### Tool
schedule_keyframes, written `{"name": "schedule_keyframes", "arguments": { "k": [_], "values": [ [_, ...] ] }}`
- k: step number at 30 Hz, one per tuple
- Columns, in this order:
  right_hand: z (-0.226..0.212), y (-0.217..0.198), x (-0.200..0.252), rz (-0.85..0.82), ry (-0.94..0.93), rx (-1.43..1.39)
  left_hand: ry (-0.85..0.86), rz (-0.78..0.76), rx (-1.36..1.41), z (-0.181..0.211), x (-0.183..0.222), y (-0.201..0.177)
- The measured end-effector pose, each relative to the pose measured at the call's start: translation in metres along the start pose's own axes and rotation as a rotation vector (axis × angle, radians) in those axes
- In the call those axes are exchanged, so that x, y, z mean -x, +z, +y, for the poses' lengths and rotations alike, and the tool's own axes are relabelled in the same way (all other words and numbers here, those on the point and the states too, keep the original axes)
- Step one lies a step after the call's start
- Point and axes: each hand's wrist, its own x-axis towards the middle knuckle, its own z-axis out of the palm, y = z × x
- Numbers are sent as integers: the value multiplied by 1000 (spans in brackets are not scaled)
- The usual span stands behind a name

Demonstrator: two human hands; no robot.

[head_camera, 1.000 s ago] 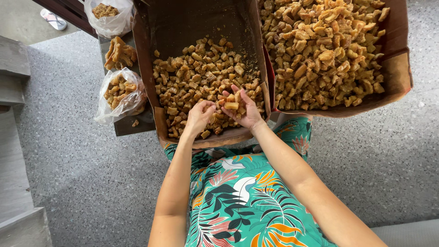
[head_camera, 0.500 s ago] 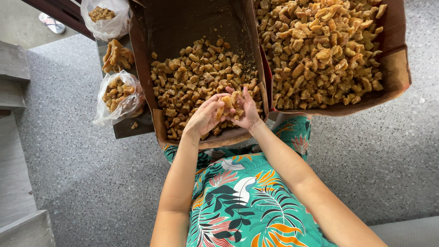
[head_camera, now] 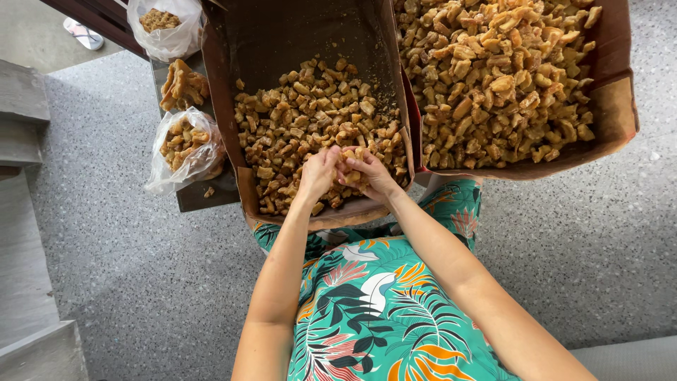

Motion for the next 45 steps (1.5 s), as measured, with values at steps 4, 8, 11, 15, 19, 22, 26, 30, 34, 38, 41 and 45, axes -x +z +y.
{"name": "schedule_keyframes", "arguments": {
  "k": [4, 8, 11, 15, 19, 22, 26, 30, 34, 38, 41, 45],
  "values": [
    [-9, 4, 4, 4, 38, -97, -26, -74, 299, 4, 2, -9],
    [-14, 6, 2, 129, 18, -10, 36, -152, 140, 21, 17, -6],
    [-12, 6, 1, 148, 34, -168, 155, -210, -4, 36, 20, 8],
    [-15, 4, 0, 124, -2, -216, 139, -259, 258, 39, 17, 8],
    [-19, 5, 1, 84, -6, -312, 125, -392, 716, 25, 12, -10],
    [-20, 9, 3, 72, 16, -329, 133, -309, 712, 20, 14, -15],
    [-19, 11, 3, -26, -5, -333, 112, -203, 445, 33, 18, -6],
    [-17, 7, 3, -25, 7, -350, 176, -121, 101, 50, 21, 2],
    [-16, 1, 3, -1, 36, -386, 152, 112, -27, 45, 18, -9],
    [-22, 9, 4, -76, 35, -487, 132, 234, -5, 2, 6, -35],
    [-37, 26, 11, -118, -19, -514, 140, 311, -16, -39, -2, -47],
    [-99, 35, 13, 33, -105, -335, 204, 326, -415, -77, -7, -47]
  ]
}}
